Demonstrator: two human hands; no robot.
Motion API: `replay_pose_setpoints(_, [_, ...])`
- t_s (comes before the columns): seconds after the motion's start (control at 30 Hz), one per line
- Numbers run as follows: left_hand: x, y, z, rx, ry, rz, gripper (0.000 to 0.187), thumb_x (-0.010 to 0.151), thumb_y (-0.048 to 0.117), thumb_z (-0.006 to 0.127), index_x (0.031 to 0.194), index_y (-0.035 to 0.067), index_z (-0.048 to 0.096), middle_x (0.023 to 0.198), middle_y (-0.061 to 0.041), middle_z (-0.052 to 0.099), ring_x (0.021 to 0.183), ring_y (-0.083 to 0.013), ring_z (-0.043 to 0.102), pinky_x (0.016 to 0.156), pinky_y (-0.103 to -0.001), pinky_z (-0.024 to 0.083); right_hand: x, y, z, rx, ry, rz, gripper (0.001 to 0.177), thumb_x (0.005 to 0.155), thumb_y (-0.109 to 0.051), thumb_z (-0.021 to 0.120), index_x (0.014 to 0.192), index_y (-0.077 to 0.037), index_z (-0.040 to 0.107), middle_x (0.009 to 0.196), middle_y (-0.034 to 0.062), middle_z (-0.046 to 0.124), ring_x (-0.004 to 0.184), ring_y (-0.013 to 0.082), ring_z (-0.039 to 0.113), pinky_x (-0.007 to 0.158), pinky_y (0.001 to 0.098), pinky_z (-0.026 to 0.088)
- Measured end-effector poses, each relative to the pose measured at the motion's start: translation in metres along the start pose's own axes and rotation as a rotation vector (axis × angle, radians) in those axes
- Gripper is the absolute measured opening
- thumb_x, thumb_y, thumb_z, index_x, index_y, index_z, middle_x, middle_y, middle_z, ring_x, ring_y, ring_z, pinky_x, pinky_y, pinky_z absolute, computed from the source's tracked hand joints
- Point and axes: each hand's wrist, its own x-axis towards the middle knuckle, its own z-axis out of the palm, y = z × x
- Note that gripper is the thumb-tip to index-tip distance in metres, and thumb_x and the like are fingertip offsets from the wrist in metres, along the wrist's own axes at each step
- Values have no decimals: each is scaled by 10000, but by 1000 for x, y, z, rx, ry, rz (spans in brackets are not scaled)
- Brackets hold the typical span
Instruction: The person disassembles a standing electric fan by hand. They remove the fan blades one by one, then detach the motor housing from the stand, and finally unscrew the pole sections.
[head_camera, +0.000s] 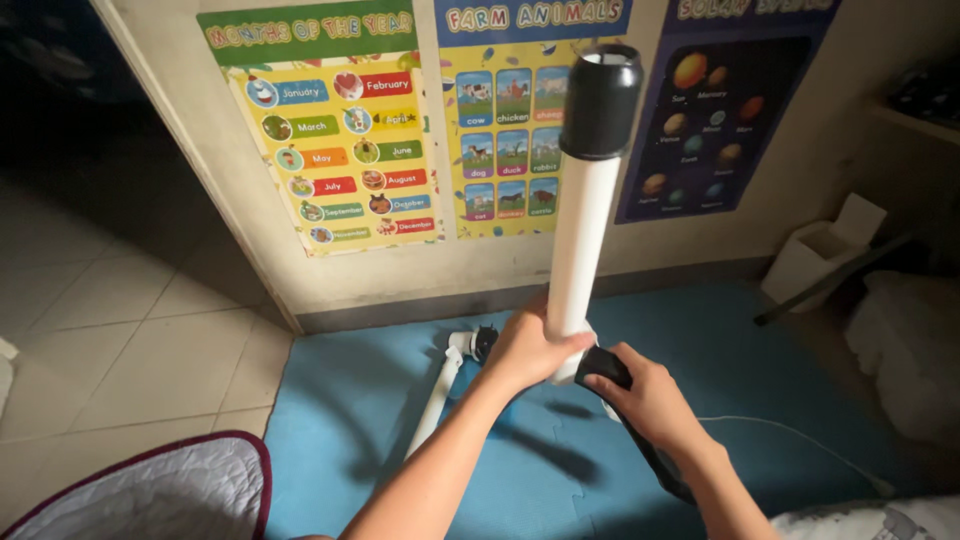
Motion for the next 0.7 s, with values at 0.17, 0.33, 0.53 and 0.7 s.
replay_pose_setpoints(0.17, [5, -4, 8, -57, 200, 69, 516, 751, 272, 850, 1156, 18, 656, 973, -224, 755, 932, -393, 756, 797, -433, 594, -1, -3, 10, -128, 87, -21, 405, 812, -413, 800, 987, -74, 663, 676, 183, 706, 630, 344, 708, 614, 432, 539])
replay_pose_setpoints(0.33, [18, 10, 12, -192, 351, 92, 514, 713, 235, 839, 1098, 18, 575, 857, -212, 725, 829, -399, 751, 695, -431, 584, 5, -8, 20, -280, 206, -146, 474, 766, -452, 834, 970, -67, 646, 712, 180, 713, 681, 376, 720, 596, 450, 556])
replay_pose_setpoints(0.53, [21, 33, 17, -188, 548, 30, 344, 755, 177, 769, 1046, 66, 623, 864, -185, 748, 846, -376, 760, 703, -441, 594, 3, -15, 26, -229, 246, -254, 459, 753, -386, 838, 1034, -77, 647, 762, 173, 732, 732, 404, 713, 608, 466, 556])
replay_pose_setpoints(0.7, [18, 41, 19, -53, 517, -6, 280, 750, 174, 755, 981, 83, 626, 837, -176, 753, 842, -400, 743, 706, -472, 587, 1, -14, 26, -113, 205, -312, 426, 773, -325, 826, 1063, -68, 649, 809, 194, 734, 769, 413, 712, 628, 459, 563])
